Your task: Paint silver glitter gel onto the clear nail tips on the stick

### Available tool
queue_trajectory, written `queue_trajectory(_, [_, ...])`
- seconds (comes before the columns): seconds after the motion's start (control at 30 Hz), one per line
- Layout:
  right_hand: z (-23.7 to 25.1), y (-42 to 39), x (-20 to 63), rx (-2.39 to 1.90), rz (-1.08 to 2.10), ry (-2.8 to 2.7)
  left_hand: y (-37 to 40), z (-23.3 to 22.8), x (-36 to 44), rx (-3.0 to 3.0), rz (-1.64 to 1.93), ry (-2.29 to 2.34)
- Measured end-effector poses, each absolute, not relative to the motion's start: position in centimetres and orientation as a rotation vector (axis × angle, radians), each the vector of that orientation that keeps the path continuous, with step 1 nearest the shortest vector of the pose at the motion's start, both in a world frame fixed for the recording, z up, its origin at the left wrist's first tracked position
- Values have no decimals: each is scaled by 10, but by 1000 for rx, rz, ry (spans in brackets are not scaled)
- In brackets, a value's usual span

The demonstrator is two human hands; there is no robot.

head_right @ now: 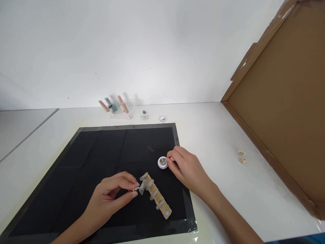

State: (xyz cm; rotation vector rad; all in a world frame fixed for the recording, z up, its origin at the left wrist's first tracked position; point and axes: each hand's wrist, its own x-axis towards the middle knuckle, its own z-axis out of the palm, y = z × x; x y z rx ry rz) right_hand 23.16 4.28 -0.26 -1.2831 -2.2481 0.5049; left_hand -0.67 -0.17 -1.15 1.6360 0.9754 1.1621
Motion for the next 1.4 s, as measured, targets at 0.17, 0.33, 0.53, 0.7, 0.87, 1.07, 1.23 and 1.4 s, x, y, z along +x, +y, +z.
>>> queue_trajectory(0.17, [-3,44,230,-1331,601,-2189,-1,-11,-6,1638,1165,972])
queue_trajectory(0.33, [-1,45,230,-1430,737,-2098,-2,-11,-6,1636,1153,975])
queue_trajectory(0.53, [-1,45,230,-1473,800,-2002,-2,-10,-7,1630,1145,978])
queue_trajectory(0.7, [-1,45,230,-1479,835,-1893,-2,-9,-6,1633,1156,984])
queue_trajectory(0.87, [-2,50,229,-1576,955,-1707,-3,-9,-6,1638,1157,981])
queue_trajectory(1.07, [-10,56,232,-1677,1019,-1594,-2,-7,-6,1639,1147,974])
queue_trajectory(1.23, [-15,59,234,-1685,1082,-1531,-2,-7,-6,1634,1146,981])
queue_trajectory(1.4, [-14,60,234,-1648,1134,-1487,-3,-7,-6,1643,1148,979])
